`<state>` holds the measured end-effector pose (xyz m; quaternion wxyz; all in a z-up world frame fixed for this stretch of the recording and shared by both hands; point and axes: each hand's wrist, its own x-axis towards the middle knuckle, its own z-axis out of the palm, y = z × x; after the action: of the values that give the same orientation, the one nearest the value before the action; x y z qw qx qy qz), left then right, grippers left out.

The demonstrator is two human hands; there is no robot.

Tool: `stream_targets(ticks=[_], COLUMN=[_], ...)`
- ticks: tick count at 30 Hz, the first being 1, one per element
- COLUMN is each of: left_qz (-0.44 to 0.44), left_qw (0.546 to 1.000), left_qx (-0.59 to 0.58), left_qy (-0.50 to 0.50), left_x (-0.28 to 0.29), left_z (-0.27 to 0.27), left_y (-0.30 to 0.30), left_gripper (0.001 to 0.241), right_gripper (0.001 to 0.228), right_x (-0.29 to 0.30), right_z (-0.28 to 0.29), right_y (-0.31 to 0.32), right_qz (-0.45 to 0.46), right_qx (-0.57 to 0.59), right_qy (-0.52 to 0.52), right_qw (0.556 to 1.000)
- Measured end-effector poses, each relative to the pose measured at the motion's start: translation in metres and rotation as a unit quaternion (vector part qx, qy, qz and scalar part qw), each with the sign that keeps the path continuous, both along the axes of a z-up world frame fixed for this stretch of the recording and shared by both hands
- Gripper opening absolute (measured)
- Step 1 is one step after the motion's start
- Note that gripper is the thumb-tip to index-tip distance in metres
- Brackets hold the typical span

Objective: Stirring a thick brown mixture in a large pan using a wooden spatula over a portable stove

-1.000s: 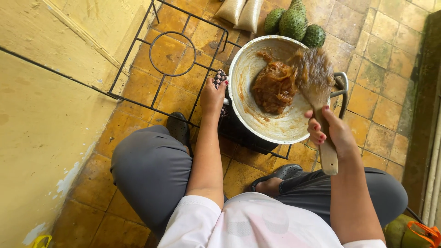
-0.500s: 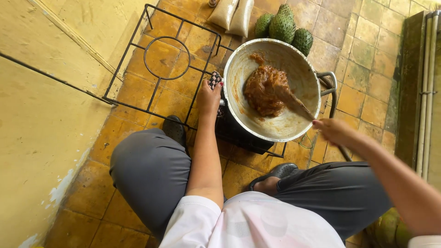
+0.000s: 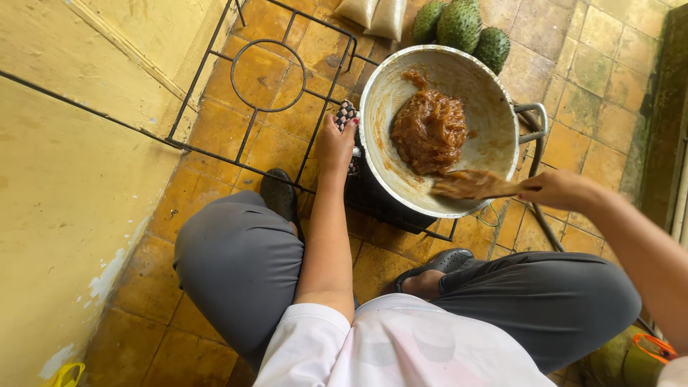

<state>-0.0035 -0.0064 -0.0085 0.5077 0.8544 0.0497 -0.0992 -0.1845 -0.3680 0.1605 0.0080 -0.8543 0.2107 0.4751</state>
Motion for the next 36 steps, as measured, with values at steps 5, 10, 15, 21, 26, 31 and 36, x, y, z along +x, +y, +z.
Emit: stream_targets(ticks=[5, 10, 15, 21, 26, 31, 36], left_qz=[0.007, 0.024, 0.02, 0.02, 0.02, 0.017, 0.02], left_qw=[1.0, 0.999, 1.0, 1.0, 1.0, 1.0, 1.0], left_qx=[0.017, 0.012, 0.002, -0.008, -0.01, -0.006, 0.011], left_qy=[0.023, 0.021, 0.016, 0.007, -0.005, 0.005, 0.016], left_x=[0.007, 0.008, 0.007, 0.004, 0.003, 0.008, 0.005], left_z=[-0.02, -0.029, -0.028, -0.021, -0.02, -0.027, -0.027], left_y=[-0.003, -0.005, -0.003, -0.003, -0.002, -0.004, -0.004], left_gripper=[0.052, 0.044, 0.046, 0.044, 0.044, 0.043, 0.045], right_gripper=[0.052, 0.048, 0.036, 0.029, 0.031, 0.035, 0.05], right_x=[-0.003, 0.017, 0.059, 0.128, 0.121, 0.044, -0.038], right_z=[-0.035, -0.068, -0.139, -0.121, -0.104, -0.076, -0.06], right_y=[0.052, 0.103, 0.142, 0.163, 0.123, 0.116, 0.122], right_qz=[-0.14, -0.234, -0.391, -0.558, -0.634, -0.608, -0.487], right_qx=[0.153, 0.271, 0.346, 0.398, 0.471, 0.54, 0.512], right_qy=[-0.066, -0.123, -0.328, -0.344, -0.344, -0.264, -0.312], right_qw=[0.976, 0.926, 0.788, 0.642, 0.509, 0.519, 0.635])
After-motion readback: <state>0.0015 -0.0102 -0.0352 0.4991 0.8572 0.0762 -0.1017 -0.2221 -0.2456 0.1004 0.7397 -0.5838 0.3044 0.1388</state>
